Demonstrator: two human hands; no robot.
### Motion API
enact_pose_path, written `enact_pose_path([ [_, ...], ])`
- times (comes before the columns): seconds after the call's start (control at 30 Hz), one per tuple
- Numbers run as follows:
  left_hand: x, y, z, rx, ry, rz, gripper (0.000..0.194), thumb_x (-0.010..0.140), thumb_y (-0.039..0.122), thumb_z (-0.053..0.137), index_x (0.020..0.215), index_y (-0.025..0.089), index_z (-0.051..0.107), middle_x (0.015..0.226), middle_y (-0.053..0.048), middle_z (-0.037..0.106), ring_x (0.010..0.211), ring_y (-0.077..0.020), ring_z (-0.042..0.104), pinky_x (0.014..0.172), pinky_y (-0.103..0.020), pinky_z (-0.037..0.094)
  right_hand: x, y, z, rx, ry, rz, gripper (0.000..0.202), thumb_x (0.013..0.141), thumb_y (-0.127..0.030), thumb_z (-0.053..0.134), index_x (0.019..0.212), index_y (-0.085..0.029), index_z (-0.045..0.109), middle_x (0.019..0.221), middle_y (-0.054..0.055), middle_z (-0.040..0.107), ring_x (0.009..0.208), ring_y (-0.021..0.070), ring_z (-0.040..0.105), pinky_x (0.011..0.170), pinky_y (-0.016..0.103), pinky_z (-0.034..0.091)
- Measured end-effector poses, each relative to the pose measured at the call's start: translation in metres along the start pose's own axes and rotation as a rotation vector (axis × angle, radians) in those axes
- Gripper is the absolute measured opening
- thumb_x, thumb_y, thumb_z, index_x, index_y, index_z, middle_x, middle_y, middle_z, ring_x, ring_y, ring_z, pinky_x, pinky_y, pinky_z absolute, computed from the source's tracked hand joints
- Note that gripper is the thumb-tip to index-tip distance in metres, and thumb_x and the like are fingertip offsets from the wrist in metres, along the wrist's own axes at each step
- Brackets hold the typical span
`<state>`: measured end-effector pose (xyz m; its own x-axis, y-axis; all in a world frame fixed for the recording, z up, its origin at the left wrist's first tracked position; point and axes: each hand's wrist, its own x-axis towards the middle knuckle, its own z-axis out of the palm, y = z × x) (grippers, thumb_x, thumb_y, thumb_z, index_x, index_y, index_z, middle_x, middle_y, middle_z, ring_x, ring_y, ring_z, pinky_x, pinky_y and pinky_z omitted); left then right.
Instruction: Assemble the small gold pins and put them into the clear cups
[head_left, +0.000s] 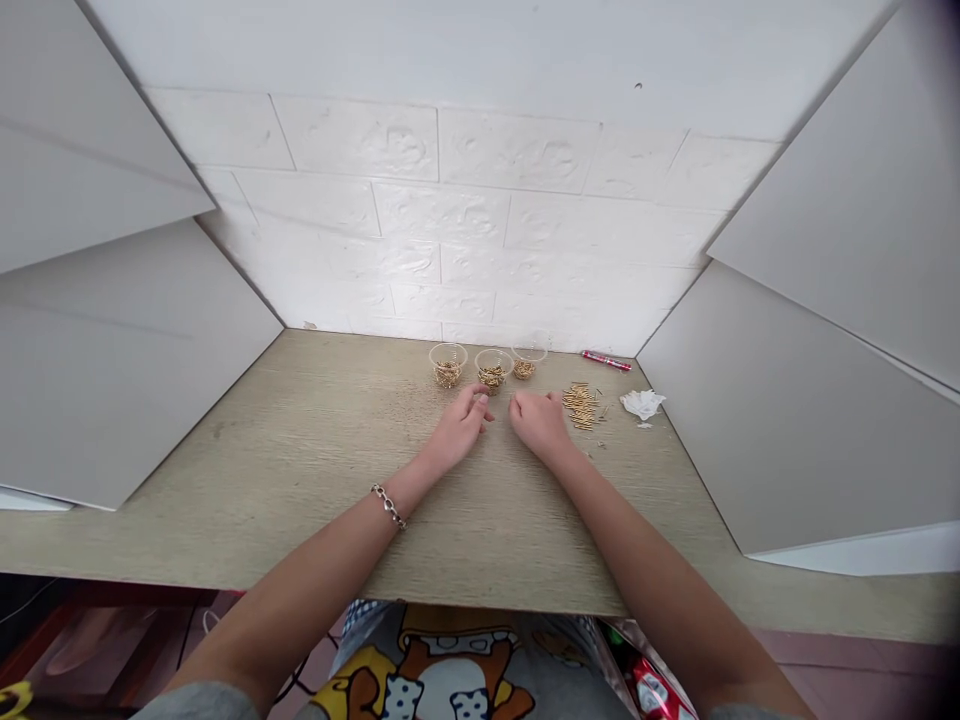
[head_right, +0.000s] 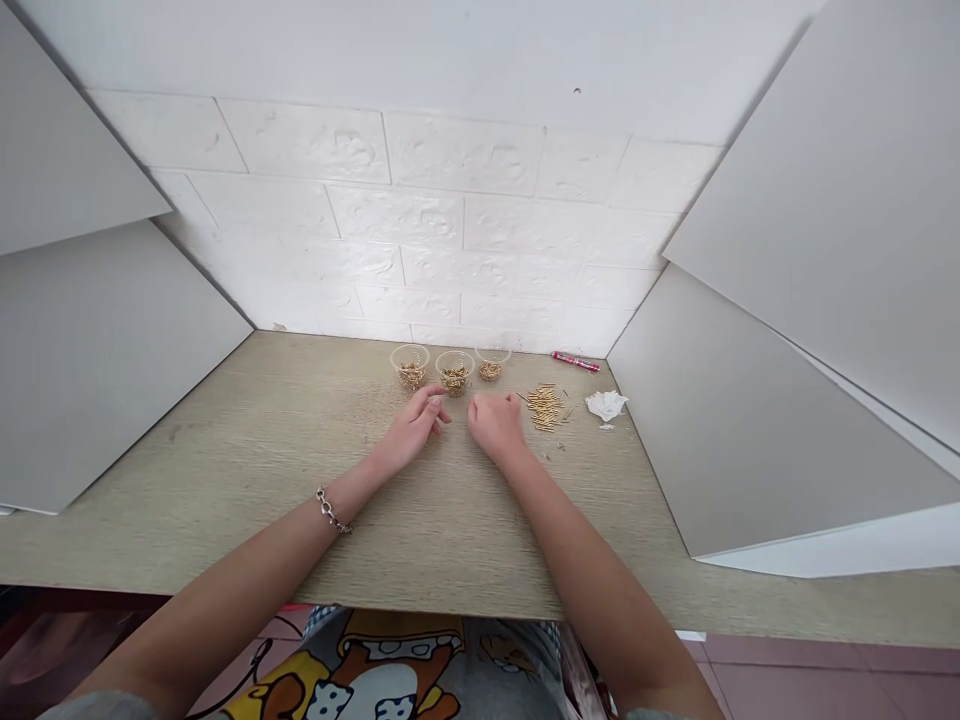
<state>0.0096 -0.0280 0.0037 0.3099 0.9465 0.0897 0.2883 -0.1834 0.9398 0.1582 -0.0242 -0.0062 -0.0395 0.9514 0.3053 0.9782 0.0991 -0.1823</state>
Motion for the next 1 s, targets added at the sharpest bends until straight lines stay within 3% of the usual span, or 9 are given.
enact_pose_path([
  [0.23, 0.004, -0.002, -0.002, -0.004, -0.013, 0.005, 0.038, 0.081, 0.044, 0.030, 0.104, 0.018, 0.046, 0.076, -0.002, 0.058, 0.060, -0.0098, 0.052, 0.062, -0.024, 0.041, 0.000, -0.001, 0.002, 0.018, -0.045, 0.065, 0.030, 0.082, -0.022, 0.027, 0.063, -0.016, 0.050, 0.065, 0.004, 0.059, 0.063, 0.0141, 0.049, 0.074, 0.032, 0.023],
  [0.43, 0.005, -0.003, 0.000, 0.013, -0.042, 0.002, 0.033, 0.080, 0.039, 0.033, 0.102, 0.019, 0.047, 0.077, -0.001, 0.058, 0.060, -0.0098, 0.052, 0.061, -0.024, 0.042, -0.001, 0.000, 0.008, 0.061, -0.095, 0.011, 0.028, 0.080, -0.024, 0.029, 0.059, -0.016, 0.046, 0.063, 0.004, 0.056, 0.061, 0.0143, 0.047, 0.073, 0.033, 0.024],
  [0.6, 0.004, -0.008, 0.002, 0.049, -0.049, 0.051, 0.028, 0.076, 0.022, 0.038, 0.102, 0.019, 0.047, 0.081, -0.001, 0.059, 0.065, -0.0103, 0.053, 0.065, -0.024, 0.042, -0.001, 0.000, 0.001, 0.364, 0.036, 0.054, 0.030, 0.083, -0.030, 0.025, 0.056, -0.018, 0.034, 0.051, -0.003, 0.043, 0.052, 0.0109, 0.038, 0.065, 0.026, 0.027],
  [0.73, 0.007, -0.011, 0.003, 0.048, -0.007, 0.056, 0.026, 0.075, 0.020, 0.040, 0.099, 0.018, 0.049, 0.081, -0.003, 0.059, 0.073, -0.0122, 0.053, 0.067, -0.025, 0.042, -0.006, -0.003, -0.008, 0.629, 0.067, -0.005, 0.031, 0.083, -0.035, 0.026, 0.057, -0.019, 0.027, 0.052, -0.005, 0.032, 0.051, 0.0102, 0.033, 0.053, 0.022, 0.026],
  [1.0, 0.006, -0.006, 0.002, -0.045, -0.030, 0.010, 0.019, 0.075, 0.027, 0.041, 0.088, 0.017, 0.051, 0.078, -0.002, 0.058, 0.066, -0.0103, 0.052, 0.062, -0.024, 0.044, -0.010, -0.007, -0.011, 0.689, 0.040, -0.141, 0.025, 0.084, -0.030, 0.027, 0.063, -0.019, 0.036, 0.059, -0.003, 0.040, 0.059, 0.0112, 0.039, 0.060, 0.023, 0.029],
])
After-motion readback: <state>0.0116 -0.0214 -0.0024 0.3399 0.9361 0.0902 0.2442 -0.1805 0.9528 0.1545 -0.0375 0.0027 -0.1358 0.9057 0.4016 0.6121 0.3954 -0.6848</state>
